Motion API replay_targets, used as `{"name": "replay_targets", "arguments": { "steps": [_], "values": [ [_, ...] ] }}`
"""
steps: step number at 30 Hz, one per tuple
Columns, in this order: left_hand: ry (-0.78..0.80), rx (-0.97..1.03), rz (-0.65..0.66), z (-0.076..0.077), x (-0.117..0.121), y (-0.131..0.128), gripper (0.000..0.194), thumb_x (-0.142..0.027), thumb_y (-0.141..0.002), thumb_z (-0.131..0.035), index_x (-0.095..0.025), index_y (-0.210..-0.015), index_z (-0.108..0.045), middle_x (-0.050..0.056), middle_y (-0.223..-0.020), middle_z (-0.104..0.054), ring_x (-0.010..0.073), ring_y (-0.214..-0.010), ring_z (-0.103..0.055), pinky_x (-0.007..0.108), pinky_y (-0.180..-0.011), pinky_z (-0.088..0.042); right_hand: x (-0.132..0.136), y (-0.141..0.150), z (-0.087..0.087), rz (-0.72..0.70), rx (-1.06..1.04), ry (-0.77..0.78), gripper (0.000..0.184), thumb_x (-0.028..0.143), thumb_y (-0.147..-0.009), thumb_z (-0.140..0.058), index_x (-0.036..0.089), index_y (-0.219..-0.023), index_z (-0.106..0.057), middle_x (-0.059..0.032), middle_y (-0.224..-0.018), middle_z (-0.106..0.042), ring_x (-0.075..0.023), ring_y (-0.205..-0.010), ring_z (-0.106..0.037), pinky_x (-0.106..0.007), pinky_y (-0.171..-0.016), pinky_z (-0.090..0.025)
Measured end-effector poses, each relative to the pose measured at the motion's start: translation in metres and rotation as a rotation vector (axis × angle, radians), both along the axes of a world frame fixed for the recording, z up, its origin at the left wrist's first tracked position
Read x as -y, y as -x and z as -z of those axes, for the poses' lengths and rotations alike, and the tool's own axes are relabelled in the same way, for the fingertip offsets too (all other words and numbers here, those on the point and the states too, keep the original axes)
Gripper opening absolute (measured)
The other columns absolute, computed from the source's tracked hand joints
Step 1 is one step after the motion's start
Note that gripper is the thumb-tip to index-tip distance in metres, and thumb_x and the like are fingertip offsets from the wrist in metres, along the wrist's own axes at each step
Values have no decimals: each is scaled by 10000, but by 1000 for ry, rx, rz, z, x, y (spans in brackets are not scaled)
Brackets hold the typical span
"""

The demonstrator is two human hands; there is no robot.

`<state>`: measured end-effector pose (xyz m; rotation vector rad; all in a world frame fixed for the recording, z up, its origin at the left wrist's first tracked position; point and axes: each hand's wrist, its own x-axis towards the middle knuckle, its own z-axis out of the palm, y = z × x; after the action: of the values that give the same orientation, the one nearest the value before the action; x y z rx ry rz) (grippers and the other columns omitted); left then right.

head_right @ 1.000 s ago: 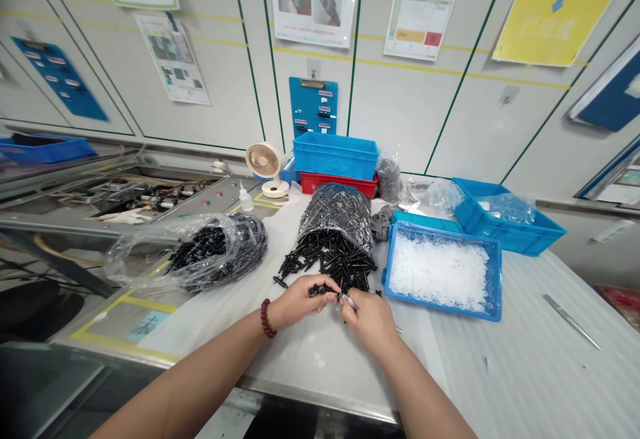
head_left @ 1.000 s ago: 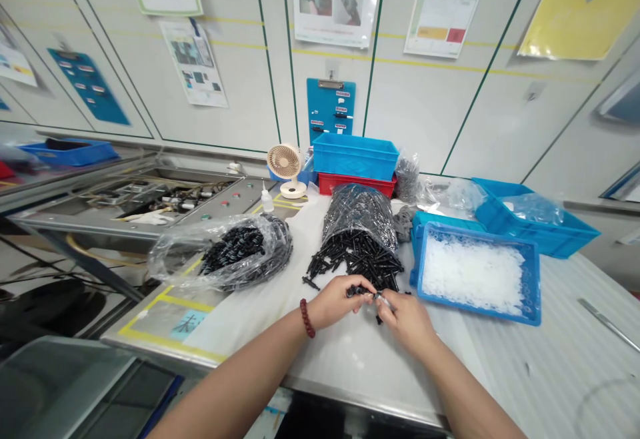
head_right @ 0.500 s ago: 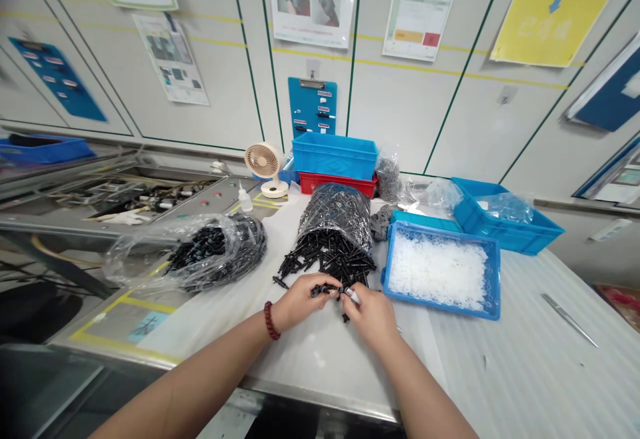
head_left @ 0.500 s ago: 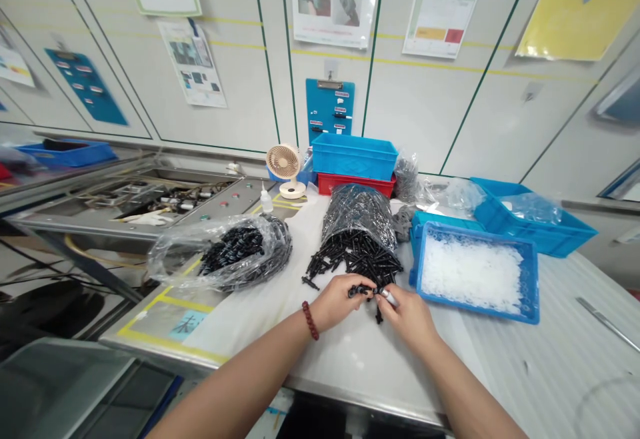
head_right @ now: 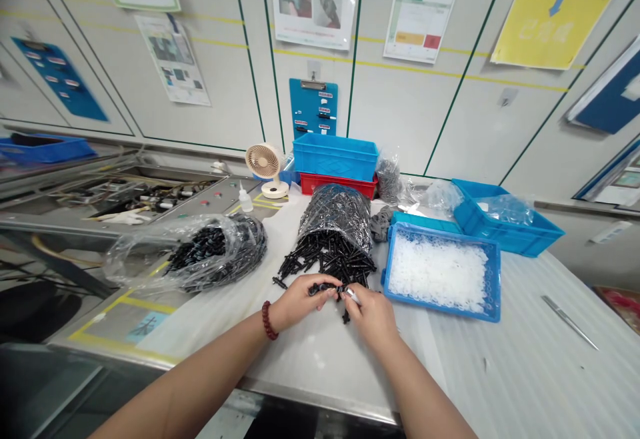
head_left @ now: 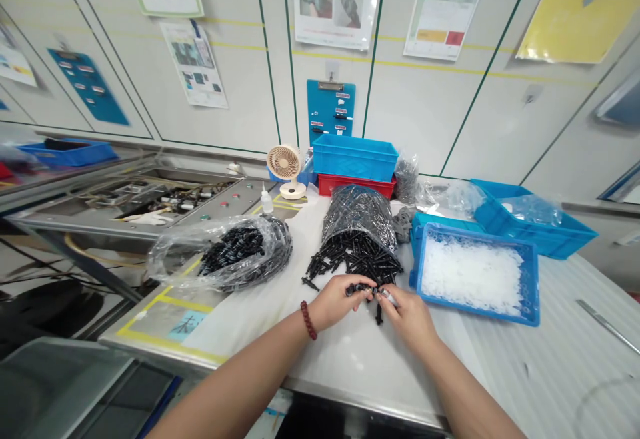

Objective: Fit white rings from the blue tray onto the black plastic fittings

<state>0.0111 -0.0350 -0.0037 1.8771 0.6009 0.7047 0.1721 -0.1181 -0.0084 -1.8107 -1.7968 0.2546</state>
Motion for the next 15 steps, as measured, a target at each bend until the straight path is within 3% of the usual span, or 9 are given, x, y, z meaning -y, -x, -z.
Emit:
{"name": "replay_targets", "arguments": {
  "steps": [4,15],
  "values": [
    [-23,-27,-90,-1,-2,0,216,-317,-775,-550,-140,-866,-633,1,-652,-590,89,-480,-482,195,-505,-389,0,0,1,25,29,-44,288,356,-849,-379,195,-690,-558,-2,-589,-576,-127,-535,-507,-218,-514,-293],
    [126,45,-54,0,-5,2,306,-425,-776,-547,-133,-860,-586,-15,-572,-545,81,-438,-416,192,-453,-338,0,0,1,63,39,-39,249,327,-834,-383,197,-712,-557,7,-582,-563,-126,-536,-506,-213,-521,-290]
  ]
}}
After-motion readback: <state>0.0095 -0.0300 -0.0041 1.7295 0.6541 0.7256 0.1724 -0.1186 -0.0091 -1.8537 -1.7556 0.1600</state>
